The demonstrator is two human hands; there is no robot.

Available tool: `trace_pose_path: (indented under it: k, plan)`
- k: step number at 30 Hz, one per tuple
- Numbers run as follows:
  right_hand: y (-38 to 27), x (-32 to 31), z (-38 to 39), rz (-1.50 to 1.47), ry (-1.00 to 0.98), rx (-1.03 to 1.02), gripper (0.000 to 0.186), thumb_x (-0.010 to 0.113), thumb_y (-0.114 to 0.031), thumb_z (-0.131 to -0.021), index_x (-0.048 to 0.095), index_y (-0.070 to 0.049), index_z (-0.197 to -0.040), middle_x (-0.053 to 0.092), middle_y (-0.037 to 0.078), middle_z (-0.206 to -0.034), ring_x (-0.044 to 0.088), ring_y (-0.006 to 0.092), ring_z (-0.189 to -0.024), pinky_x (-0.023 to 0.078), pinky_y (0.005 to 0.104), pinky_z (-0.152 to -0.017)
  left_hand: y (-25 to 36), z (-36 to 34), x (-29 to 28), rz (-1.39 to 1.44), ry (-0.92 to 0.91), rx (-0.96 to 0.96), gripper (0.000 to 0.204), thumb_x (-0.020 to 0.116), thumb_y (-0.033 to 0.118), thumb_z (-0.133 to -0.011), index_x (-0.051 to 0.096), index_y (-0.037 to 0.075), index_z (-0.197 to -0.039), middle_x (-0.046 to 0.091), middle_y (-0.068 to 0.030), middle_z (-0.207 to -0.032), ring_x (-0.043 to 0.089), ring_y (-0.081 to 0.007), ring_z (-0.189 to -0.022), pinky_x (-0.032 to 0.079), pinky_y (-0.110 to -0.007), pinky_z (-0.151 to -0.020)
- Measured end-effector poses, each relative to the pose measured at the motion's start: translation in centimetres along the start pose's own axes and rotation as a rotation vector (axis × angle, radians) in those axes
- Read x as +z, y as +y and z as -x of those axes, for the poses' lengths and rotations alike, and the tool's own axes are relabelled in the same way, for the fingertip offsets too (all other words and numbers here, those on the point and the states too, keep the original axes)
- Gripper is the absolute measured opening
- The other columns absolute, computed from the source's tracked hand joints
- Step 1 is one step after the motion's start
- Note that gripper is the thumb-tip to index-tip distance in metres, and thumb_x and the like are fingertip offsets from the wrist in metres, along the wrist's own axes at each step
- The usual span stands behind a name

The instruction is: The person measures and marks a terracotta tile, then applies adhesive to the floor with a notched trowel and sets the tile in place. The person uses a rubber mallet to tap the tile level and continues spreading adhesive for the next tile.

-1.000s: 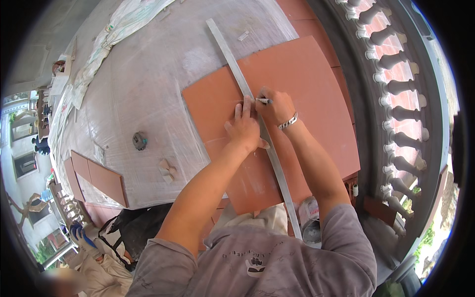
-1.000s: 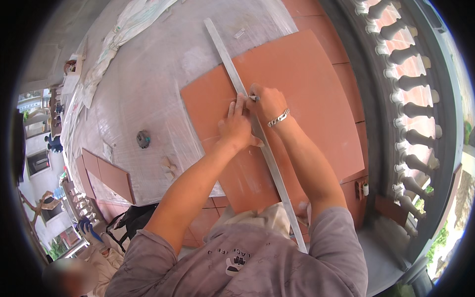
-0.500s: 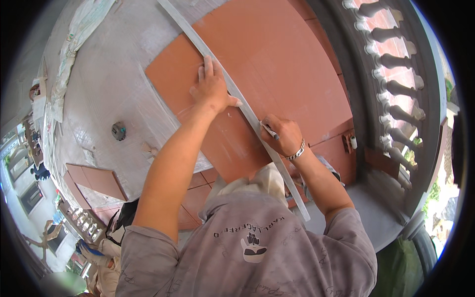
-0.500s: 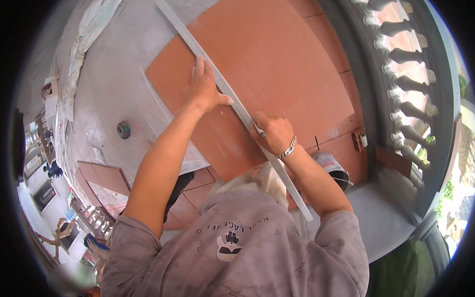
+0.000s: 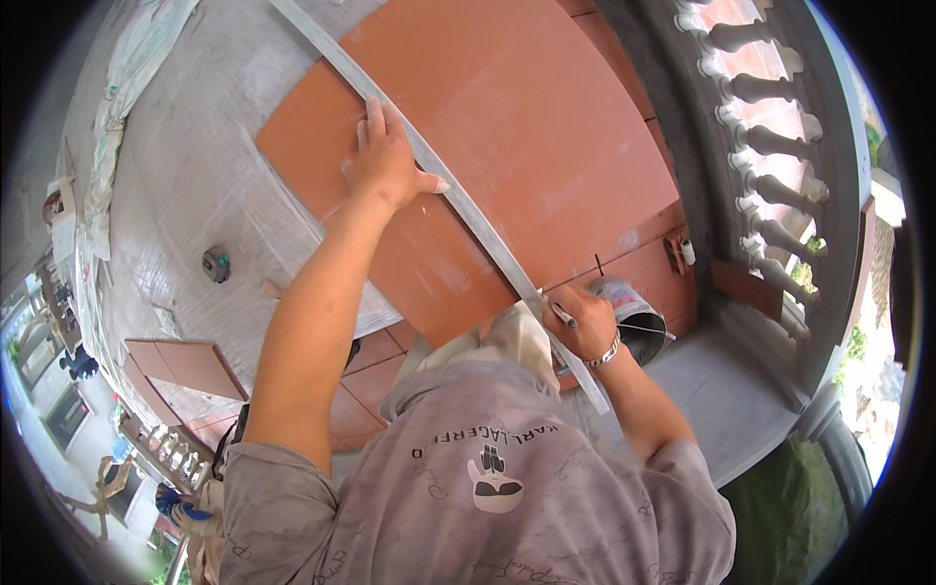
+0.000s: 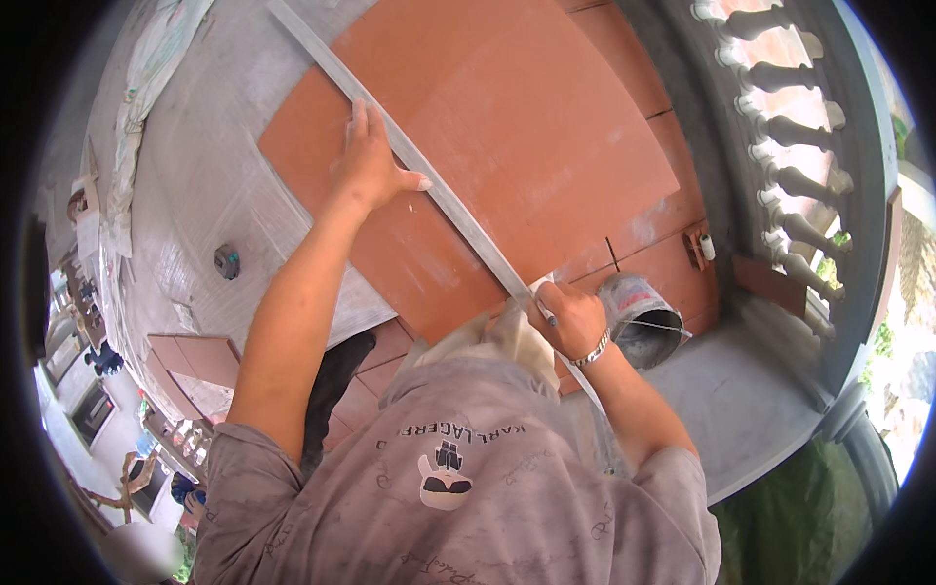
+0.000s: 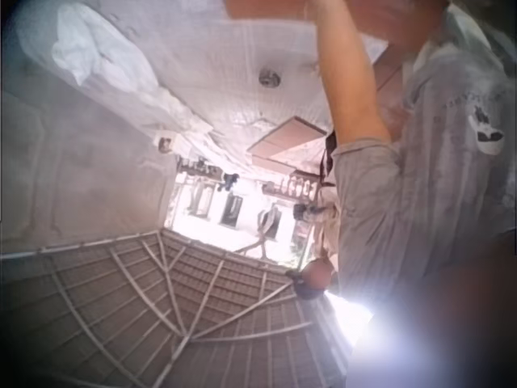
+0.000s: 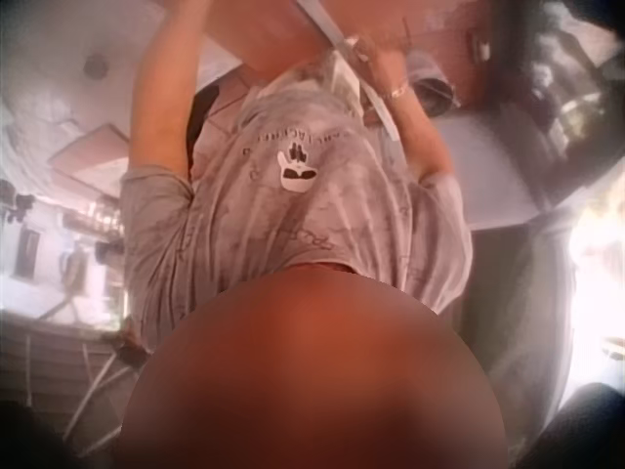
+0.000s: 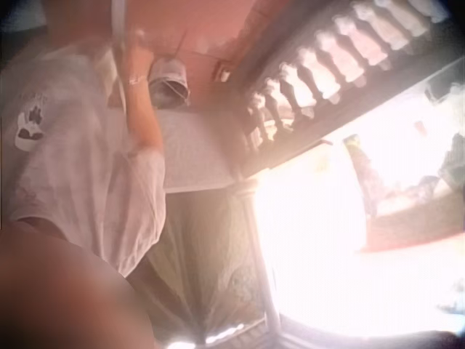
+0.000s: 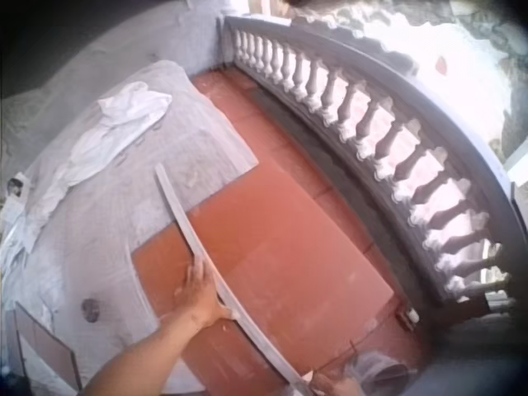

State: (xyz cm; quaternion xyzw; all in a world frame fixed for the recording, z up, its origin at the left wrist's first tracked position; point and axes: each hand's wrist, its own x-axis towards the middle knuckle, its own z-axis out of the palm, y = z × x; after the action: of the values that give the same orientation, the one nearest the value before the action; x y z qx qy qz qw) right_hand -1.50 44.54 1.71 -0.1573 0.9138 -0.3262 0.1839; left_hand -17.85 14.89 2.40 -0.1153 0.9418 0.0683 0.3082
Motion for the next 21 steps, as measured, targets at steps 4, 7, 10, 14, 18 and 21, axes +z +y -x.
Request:
trace_pose_path:
  k: [4,7,10,14,18,21]
  plan:
    - [-0.6,-1.5,-3.0,-0.151,0.113,0.048,0.013,0.069,-0.017,-0.083,0.062,-0.007,-0.079,0.063,0.011,-0.064,0.065,0.0282,-0.057,0.050,0.0369,-0.051,0.1,0.0,-0.5,-0.006,-0.013,-0.035,0.124,0.090,0.041,-0.063,0.013,0.003,-0.153,0.003,-0.0130,-0.163,0.016,-0.0301,-0.149,0.044,-0.053,-0.104]
    - [-2.1,-1.5,-10.4,-0.415,0.211,0.126,0.014,0.069,-0.016,-0.087,0.067,-0.003,-0.088,0.066,0.011,-0.067,0.068,0.0201,-0.061,0.051,0.0301,-0.055,-0.1,0.0,-0.5,0.037,-0.028,-0.036,0.125,0.090,0.040,-0.062,0.012,0.004,-0.153,0.003,-0.0119,-0.163,0.017,-0.0302,-0.148,0.044,-0.055,-0.103]
    - [-4.6,0.6,-21.2,-0.583,0.297,0.043,0.016,0.070,-0.018,-0.087,0.066,-0.002,-0.088,0.068,0.011,-0.070,0.069,0.0195,-0.064,0.052,0.0302,-0.058,-0.4,-0.2,-0.3,0.051,-0.020,-0.028,0.127,0.091,0.040,-0.060,0.013,0.004,-0.154,0.003,-0.0108,-0.163,0.018,-0.0317,-0.148,0.044,-0.056,-0.102]
    - [-8.5,3.2,-34.1,-0.542,0.351,-0.154,0.019,0.069,-0.023,-0.083,0.067,-0.004,-0.087,0.070,0.013,-0.074,0.069,0.0235,-0.069,0.054,0.0340,-0.065,-0.7,-0.5,0.1,0.066,-0.005,-0.012,0.131,0.092,0.041,-0.056,0.014,0.003,-0.154,0.005,-0.0116,-0.163,0.020,-0.0330,-0.148,0.044,-0.056,-0.101]
    - [-11.0,4.7,-39.9,-0.466,0.275,-0.058,0.022,0.067,-0.025,-0.079,0.067,-0.005,-0.087,0.069,0.016,-0.075,0.068,0.0339,-0.071,0.054,0.0398,-0.068,-1.0,-0.7,0.4,0.060,-0.017,0.006,0.135,0.093,0.043,-0.053,0.013,0.001,-0.154,0.005,-0.0128,-0.163,0.020,-0.0340,-0.148,0.046,-0.056,-0.099]
    - [-11.8,5.1,-41.5,-0.434,0.231,-0.094,0.022,0.064,-0.026,-0.078,0.067,-0.005,-0.086,0.069,0.017,-0.075,0.067,0.0373,-0.073,0.054,0.0419,-0.068,-1.2,-0.8,0.5,0.079,-0.003,0.011,0.136,0.093,0.043,-0.052,0.013,0.001,-0.154,0.006,-0.0135,-0.163,0.020,-0.0347,-0.147,0.046,-0.055,-0.098]
